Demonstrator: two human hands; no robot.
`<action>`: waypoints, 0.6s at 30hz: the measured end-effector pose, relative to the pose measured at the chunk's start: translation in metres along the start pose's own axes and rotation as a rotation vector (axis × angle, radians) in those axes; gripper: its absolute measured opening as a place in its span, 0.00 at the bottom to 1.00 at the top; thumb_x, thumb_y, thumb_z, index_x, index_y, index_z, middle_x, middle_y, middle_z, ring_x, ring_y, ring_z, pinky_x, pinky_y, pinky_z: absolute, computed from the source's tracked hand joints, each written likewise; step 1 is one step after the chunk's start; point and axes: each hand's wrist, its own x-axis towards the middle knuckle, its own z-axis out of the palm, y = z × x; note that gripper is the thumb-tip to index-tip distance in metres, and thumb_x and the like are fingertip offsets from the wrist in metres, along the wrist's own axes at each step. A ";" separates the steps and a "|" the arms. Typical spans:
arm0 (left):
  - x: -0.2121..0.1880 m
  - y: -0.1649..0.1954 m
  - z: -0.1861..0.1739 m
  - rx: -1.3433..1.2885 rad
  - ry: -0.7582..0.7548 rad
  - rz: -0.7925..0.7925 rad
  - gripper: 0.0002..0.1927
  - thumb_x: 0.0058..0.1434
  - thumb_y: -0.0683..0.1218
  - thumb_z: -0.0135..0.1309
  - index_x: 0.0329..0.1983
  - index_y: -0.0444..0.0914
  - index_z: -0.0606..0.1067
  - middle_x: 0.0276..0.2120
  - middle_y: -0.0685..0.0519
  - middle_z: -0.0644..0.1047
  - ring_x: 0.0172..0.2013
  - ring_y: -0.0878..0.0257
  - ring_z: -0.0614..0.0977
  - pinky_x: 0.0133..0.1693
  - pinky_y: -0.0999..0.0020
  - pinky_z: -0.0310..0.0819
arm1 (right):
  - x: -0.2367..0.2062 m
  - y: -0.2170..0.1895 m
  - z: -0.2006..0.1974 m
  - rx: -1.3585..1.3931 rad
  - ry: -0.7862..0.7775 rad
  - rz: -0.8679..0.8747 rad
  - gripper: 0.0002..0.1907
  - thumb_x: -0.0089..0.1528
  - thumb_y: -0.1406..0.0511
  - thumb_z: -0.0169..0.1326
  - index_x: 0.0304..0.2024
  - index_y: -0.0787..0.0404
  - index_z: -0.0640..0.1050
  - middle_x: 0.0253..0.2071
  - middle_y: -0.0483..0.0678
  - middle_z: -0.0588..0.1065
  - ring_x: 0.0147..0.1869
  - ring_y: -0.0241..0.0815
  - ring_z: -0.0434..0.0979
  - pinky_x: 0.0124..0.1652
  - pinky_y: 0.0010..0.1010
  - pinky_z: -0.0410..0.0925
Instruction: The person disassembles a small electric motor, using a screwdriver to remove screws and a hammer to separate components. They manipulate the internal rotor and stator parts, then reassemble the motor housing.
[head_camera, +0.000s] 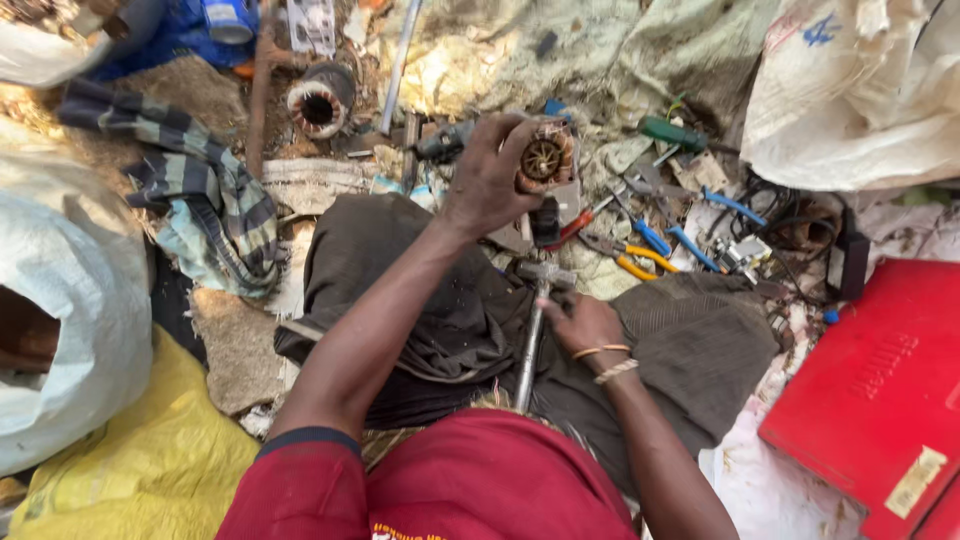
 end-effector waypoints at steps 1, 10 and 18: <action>-0.004 -0.005 0.002 0.042 -0.040 0.035 0.50 0.43 0.54 0.78 0.65 0.41 0.64 0.54 0.45 0.67 0.56 0.50 0.71 0.55 0.48 0.73 | -0.009 -0.012 0.014 -0.056 -0.060 0.012 0.33 0.60 0.41 0.58 0.47 0.64 0.79 0.38 0.65 0.79 0.45 0.66 0.80 0.46 0.53 0.71; -0.029 -0.038 0.033 0.000 -0.327 -0.106 0.52 0.38 0.58 0.78 0.62 0.36 0.65 0.56 0.38 0.69 0.60 0.43 0.69 0.64 0.48 0.62 | 0.008 -0.008 0.042 0.357 -0.087 0.264 0.21 0.56 0.63 0.62 0.45 0.64 0.70 0.35 0.63 0.81 0.33 0.56 0.83 0.31 0.41 0.76; -0.025 -0.037 0.036 -0.019 -0.408 -0.147 0.53 0.41 0.60 0.75 0.64 0.32 0.64 0.55 0.40 0.75 0.59 0.47 0.76 0.69 0.50 0.61 | -0.005 -0.007 0.031 1.342 -0.151 0.352 0.09 0.67 0.67 0.54 0.44 0.68 0.72 0.28 0.46 0.74 0.20 0.34 0.70 0.19 0.24 0.68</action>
